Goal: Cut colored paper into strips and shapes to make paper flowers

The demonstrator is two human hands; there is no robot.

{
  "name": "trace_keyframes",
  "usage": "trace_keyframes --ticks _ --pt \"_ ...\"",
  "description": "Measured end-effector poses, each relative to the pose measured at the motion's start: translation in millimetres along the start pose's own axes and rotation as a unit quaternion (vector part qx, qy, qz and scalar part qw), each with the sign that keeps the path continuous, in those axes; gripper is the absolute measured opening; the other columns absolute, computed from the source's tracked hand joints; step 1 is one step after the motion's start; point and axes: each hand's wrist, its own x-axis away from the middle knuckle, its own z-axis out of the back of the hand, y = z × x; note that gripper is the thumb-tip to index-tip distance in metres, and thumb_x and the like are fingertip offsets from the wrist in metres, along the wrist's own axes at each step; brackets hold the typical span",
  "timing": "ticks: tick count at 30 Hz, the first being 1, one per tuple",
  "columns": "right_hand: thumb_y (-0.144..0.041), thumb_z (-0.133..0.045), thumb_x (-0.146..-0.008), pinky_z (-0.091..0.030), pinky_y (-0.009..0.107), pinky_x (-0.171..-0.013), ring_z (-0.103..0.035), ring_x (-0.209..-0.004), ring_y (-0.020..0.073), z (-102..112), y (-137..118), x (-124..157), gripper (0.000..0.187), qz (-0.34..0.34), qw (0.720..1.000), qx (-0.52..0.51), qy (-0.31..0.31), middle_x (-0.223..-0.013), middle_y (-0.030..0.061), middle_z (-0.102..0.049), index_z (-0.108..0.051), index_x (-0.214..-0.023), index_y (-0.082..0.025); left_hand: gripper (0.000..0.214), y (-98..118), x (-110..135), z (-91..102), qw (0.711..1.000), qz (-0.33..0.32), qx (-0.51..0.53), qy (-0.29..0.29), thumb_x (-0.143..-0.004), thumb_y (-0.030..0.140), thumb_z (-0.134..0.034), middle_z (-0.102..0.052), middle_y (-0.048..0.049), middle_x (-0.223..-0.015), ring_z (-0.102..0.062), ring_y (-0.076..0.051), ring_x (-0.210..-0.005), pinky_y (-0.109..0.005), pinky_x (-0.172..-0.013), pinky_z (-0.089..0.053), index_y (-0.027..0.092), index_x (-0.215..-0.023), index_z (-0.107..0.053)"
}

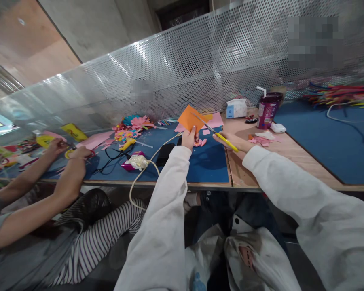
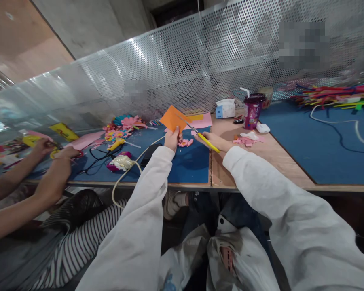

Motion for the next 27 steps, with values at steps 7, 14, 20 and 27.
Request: trace_keyframes --ticks 7,14,20,27 --pt "-0.056 -0.045 -0.088 -0.04 0.027 -0.064 -0.048 -0.069 0.0142 2.9 -3.0 1.8 0.038 -0.006 1.0 -0.011 -0.023 -0.073 0.0006 -0.05 -0.047 -0.084 -0.018 0.038 -2.0 -0.5 0.5 0.999 0.001 0.007 -0.031 -0.085 0.045 -0.058 -0.036 0.0095 -0.042 -0.031 -0.004 -0.031 -0.017 -0.032 -0.025 0.019 -0.065 -0.04" --pt "-0.045 -0.044 -0.092 -0.04 0.026 -0.062 -0.042 -0.063 0.0114 2.6 -4.8 3.3 0.028 0.011 1.0 -0.014 -0.018 -0.072 -0.0015 -0.043 -0.043 -0.08 -0.019 0.042 -1.0 2.4 -1.3 0.998 0.016 -0.016 -0.058 -0.086 0.048 -0.055 -0.035 0.0092 -0.04 -0.031 -0.004 -0.03 -0.018 -0.032 -0.026 0.019 -0.061 -0.039" --pt "-0.063 -0.048 -0.083 -0.036 0.027 -0.062 -0.041 -0.064 0.013 0.0 -9.3 5.2 0.044 0.015 0.999 -0.032 0.009 -0.069 -0.0008 -0.044 -0.044 -0.079 -0.02 0.039 3.0 5.4 -2.7 0.998 0.024 -0.012 -0.055 -0.085 0.046 -0.058 -0.036 0.0101 -0.041 -0.032 -0.003 -0.03 -0.017 -0.033 -0.027 0.018 -0.063 -0.042" --pt "-0.078 -0.039 -0.076 -0.032 0.027 -0.058 -0.041 -0.061 0.013 -3.6 -3.0 -0.4 0.059 -0.025 0.999 -0.002 0.035 -0.06 -0.0019 -0.04 -0.041 -0.066 -0.02 0.043 -2.0 2.8 -0.7 0.996 0.008 -0.015 -0.082 -0.085 0.049 -0.057 -0.035 0.0094 -0.04 -0.033 -0.003 -0.03 -0.017 -0.033 -0.029 0.018 -0.06 -0.04"
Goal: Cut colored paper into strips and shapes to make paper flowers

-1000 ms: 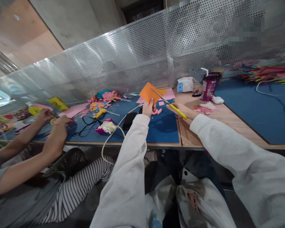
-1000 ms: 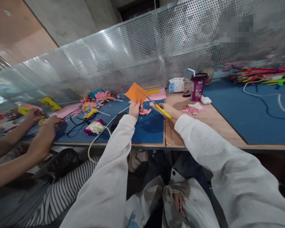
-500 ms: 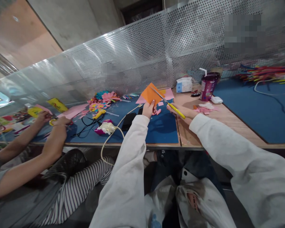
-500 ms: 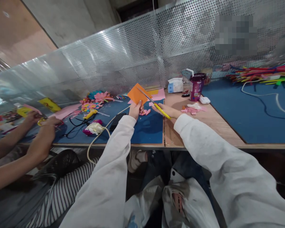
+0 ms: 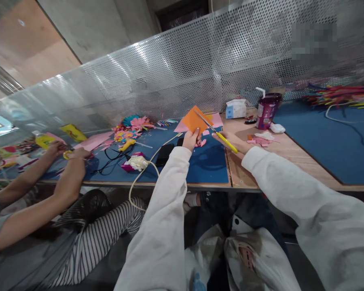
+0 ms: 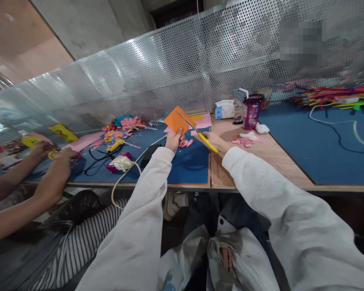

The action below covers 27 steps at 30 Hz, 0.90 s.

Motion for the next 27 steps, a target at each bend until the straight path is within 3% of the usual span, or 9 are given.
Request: trace_keyframes --ticks 6,11,20,23,27 --pt "-0.085 -0.036 -0.072 -0.03 0.027 -0.055 -0.039 -0.058 0.0123 -3.2 8.0 -4.0 0.066 0.012 1.0 0.008 0.021 -0.055 -0.0026 -0.038 -0.041 -0.062 -0.02 0.047 -0.2 -0.6 0.7 1.0 0.0 -0.006 -0.009 -0.084 0.051 -0.057 -0.035 0.009 -0.039 -0.033 -0.003 -0.029 -0.017 -0.032 -0.027 0.018 -0.056 -0.038" --pt "-0.082 -0.037 -0.074 -0.036 0.027 -0.058 -0.044 -0.061 0.0131 -5.2 12.5 -5.5 0.064 0.044 0.999 -0.015 0.012 -0.062 -0.0011 -0.046 -0.047 -0.073 -0.019 0.043 0.6 0.7 0.2 1.0 -0.002 -0.001 -0.008 -0.082 0.052 -0.059 -0.036 0.0099 -0.04 -0.034 -0.003 -0.029 -0.017 -0.032 -0.026 0.018 -0.061 -0.042" --pt "-0.076 -0.036 -0.08 -0.039 0.026 -0.061 -0.047 -0.064 0.0138 -6.0 7.2 -5.3 0.066 0.041 0.999 -0.009 0.001 -0.073 0.0033 -0.055 -0.056 -0.091 -0.014 0.043 -2.1 -0.5 0.2 1.0 0.01 0.001 -0.018 -0.08 0.054 -0.061 -0.037 0.0099 -0.042 -0.034 -0.003 -0.031 -0.018 -0.034 -0.026 0.018 -0.063 -0.042" --pt "-0.077 -0.033 -0.081 -0.039 0.026 -0.063 -0.049 -0.067 0.0151 -6.7 6.3 -6.6 0.069 0.024 1.0 0.004 0.015 -0.074 0.0048 -0.057 -0.058 -0.086 -0.013 0.048 -3.1 -0.6 0.5 1.0 0.008 -0.005 -0.024 -0.079 0.057 -0.061 -0.037 0.0089 -0.041 -0.034 -0.003 -0.032 -0.018 -0.034 -0.025 0.019 -0.059 -0.039" --pt "-0.077 -0.031 -0.082 -0.038 0.026 -0.061 -0.05 -0.063 0.0155 -7.7 9.6 -11.8 0.069 0.014 0.997 0.064 0.03 -0.061 0.0047 -0.054 -0.053 -0.063 -0.015 0.047 -5.3 -1.2 1.1 0.999 0.012 -0.001 -0.03 -0.078 0.056 -0.062 -0.039 0.0076 -0.04 -0.035 -0.004 -0.031 -0.018 -0.034 -0.027 0.018 -0.059 -0.041"
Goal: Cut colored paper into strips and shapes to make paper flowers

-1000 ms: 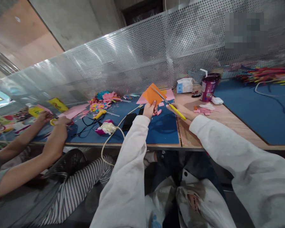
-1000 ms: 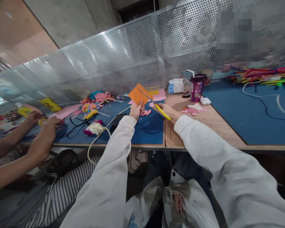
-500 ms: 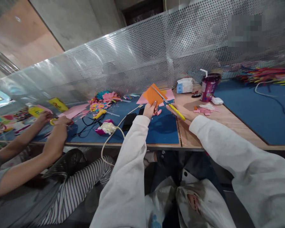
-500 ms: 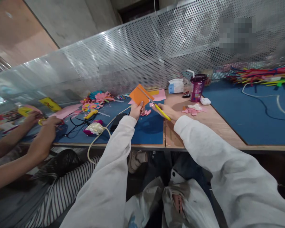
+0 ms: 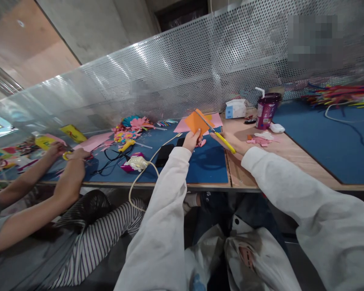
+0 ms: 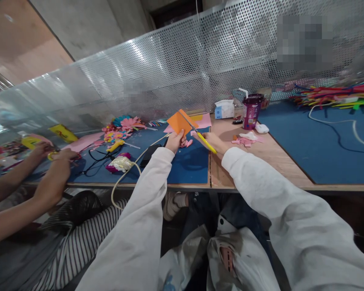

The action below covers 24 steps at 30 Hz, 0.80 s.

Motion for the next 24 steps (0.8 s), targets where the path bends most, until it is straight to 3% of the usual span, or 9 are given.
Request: trace_keyframes --ticks 3,9,15,19,24 --pt "-0.076 -0.036 -0.081 -0.038 0.026 -0.057 -0.051 -0.059 0.0158 -1.9 2.2 -2.1 0.066 -0.023 1.0 0.009 0.012 -0.055 0.0048 -0.052 -0.048 -0.055 -0.017 0.044 -0.7 -0.7 0.8 1.0 0.023 -0.016 0.013 -0.082 0.05 -0.06 -0.043 0.0052 -0.041 -0.041 -0.005 -0.032 -0.019 -0.035 -0.029 0.017 -0.059 -0.043" --pt "-0.075 -0.038 -0.082 -0.041 0.026 -0.046 -0.054 -0.049 0.0157 -5.8 4.7 -1.5 0.06 -0.099 0.983 -0.154 -0.001 -0.058 0.0068 -0.058 -0.051 -0.065 -0.018 0.034 0.4 -6.2 4.5 0.995 0.053 -0.043 0.075 -0.092 0.031 -0.047 -0.044 0.0052 -0.041 -0.039 -0.006 -0.03 -0.018 -0.033 -0.026 0.017 -0.061 -0.046" --pt "-0.071 -0.041 -0.085 -0.045 0.025 -0.051 -0.054 -0.061 0.0157 -1.2 3.9 -1.6 0.055 -0.03 0.987 -0.157 -0.002 -0.074 0.0062 -0.062 -0.057 -0.086 -0.019 0.026 2.1 -7.7 6.9 0.993 0.029 -0.03 0.109 -0.09 0.022 -0.048 -0.049 0.0046 -0.046 -0.04 -0.005 -0.033 -0.019 -0.036 -0.029 0.016 -0.065 -0.049" --pt "-0.069 -0.047 -0.083 -0.042 0.025 -0.049 -0.049 -0.059 0.0134 7.2 -10.4 5.8 0.052 0.007 0.991 -0.135 -0.022 -0.074 0.0046 -0.057 -0.056 -0.082 -0.018 0.013 4.9 -6.5 9.2 0.992 0.016 -0.011 0.128 -0.089 0.022 -0.05 -0.061 0.0005 -0.061 -0.05 -0.008 -0.04 -0.02 -0.038 -0.033 0.015 -0.078 -0.054" --pt "-0.069 -0.04 -0.086 -0.038 0.026 -0.042 -0.047 -0.044 0.0108 9.1 -11.8 6.0 0.058 -0.108 0.986 -0.124 -0.034 -0.065 0.0047 -0.056 -0.057 -0.076 -0.015 0.023 6.6 -8.0 14.6 0.978 -0.037 0.017 0.207 -0.088 0.039 -0.054 -0.061 0.0026 -0.06 -0.051 -0.007 -0.042 -0.019 -0.04 -0.034 0.016 -0.086 -0.052"
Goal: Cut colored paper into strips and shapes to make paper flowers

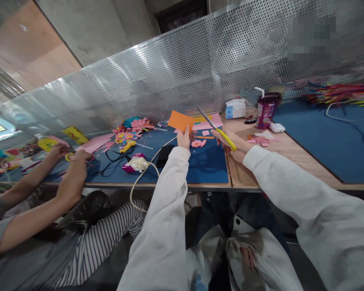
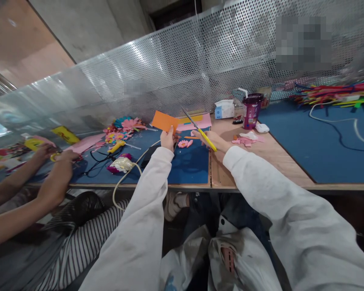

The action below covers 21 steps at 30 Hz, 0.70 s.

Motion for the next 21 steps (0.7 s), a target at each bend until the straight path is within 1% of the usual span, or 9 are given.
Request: trace_keyframes --ticks 2,4,5,7,10,12,17,21 --pt "-0.067 -0.042 -0.086 -0.037 0.027 -0.039 -0.045 -0.039 0.0111 -0.3 5.6 -4.5 0.056 -0.023 1.0 -0.014 -0.003 -0.063 0.0052 -0.058 -0.058 -0.08 -0.014 0.028 0.4 -1.2 1.0 0.999 -0.018 0.011 0.024 -0.086 0.044 -0.055 -0.058 0.0045 -0.057 -0.049 -0.006 -0.04 -0.018 -0.04 -0.033 0.017 -0.085 -0.05" --pt "-0.065 -0.046 -0.085 -0.038 0.028 -0.038 -0.045 -0.036 0.0115 -0.8 10.6 -8.5 0.054 -0.029 0.999 -0.016 -0.015 -0.063 0.0057 -0.06 -0.06 -0.084 -0.013 0.031 1.0 -1.4 1.1 0.999 -0.026 0.016 0.04 -0.085 0.048 -0.056 -0.056 0.0056 -0.054 -0.048 -0.006 -0.038 -0.018 -0.039 -0.032 0.018 -0.082 -0.048" --pt "-0.064 -0.048 -0.085 -0.038 0.028 -0.04 -0.046 -0.037 0.0117 -1.2 12.1 -9.8 0.053 -0.026 0.999 -0.002 -0.024 -0.063 0.0062 -0.062 -0.061 -0.085 -0.013 0.032 1.3 -1.3 0.9 0.998 -0.027 0.016 0.046 -0.084 0.049 -0.056 -0.055 0.0059 -0.054 -0.047 -0.005 -0.038 -0.018 -0.039 -0.032 0.018 -0.081 -0.047" --pt "-0.062 -0.053 -0.083 -0.04 0.027 -0.044 -0.051 -0.041 0.0131 -2.2 12.4 -10.3 0.051 -0.004 0.998 0.058 -0.034 -0.066 0.0078 -0.064 -0.064 -0.085 -0.012 0.034 1.7 -0.9 0.4 0.998 -0.03 0.015 0.049 -0.084 0.052 -0.055 -0.054 0.0062 -0.052 -0.046 -0.006 -0.037 -0.019 -0.039 -0.031 0.019 -0.079 -0.046" --pt "-0.059 -0.056 -0.082 -0.04 0.026 -0.05 -0.06 -0.053 0.0173 -3.9 9.7 -8.5 0.049 0.041 0.986 0.161 -0.021 -0.07 0.0108 -0.066 -0.067 -0.084 -0.011 0.035 1.2 -1.2 -0.2 0.998 -0.04 0.013 0.044 -0.083 0.053 -0.055 -0.052 0.0064 -0.05 -0.044 -0.007 -0.037 -0.02 -0.039 -0.032 0.019 -0.079 -0.046" --pt "-0.059 -0.055 -0.083 -0.039 0.026 -0.052 -0.062 -0.057 0.019 -4.3 8.9 -7.9 0.049 0.054 0.98 0.19 -0.01 -0.07 0.0115 -0.067 -0.068 -0.083 -0.012 0.037 0.1 -2.0 -0.1 0.998 -0.043 0.009 0.04 -0.082 0.054 -0.056 -0.05 0.0064 -0.05 -0.043 -0.007 -0.037 -0.021 -0.039 -0.032 0.02 -0.077 -0.046" --pt "-0.057 -0.052 -0.087 -0.04 0.026 -0.053 -0.061 -0.055 0.0188 -2.1 11.1 -9.4 0.049 0.05 0.985 0.162 -0.009 -0.061 0.0093 -0.063 -0.066 -0.085 -0.01 0.041 -4.0 -4.3 0.9 0.999 -0.049 -0.014 0.018 -0.079 0.058 -0.058 -0.049 0.0058 -0.047 -0.042 -0.007 -0.037 -0.021 -0.039 -0.032 0.02 -0.07 -0.045" --pt "-0.054 -0.051 -0.088 -0.039 0.025 -0.052 -0.059 -0.054 0.0178 -1.2 9.6 -8.3 0.045 0.057 0.982 0.178 -0.013 -0.061 0.0089 -0.063 -0.065 -0.083 -0.01 0.041 -6.0 -5.3 2.0 0.998 -0.063 -0.013 -0.001 -0.077 0.057 -0.061 -0.049 0.0054 -0.046 -0.042 -0.007 -0.037 -0.021 -0.039 -0.033 0.02 -0.068 -0.046"
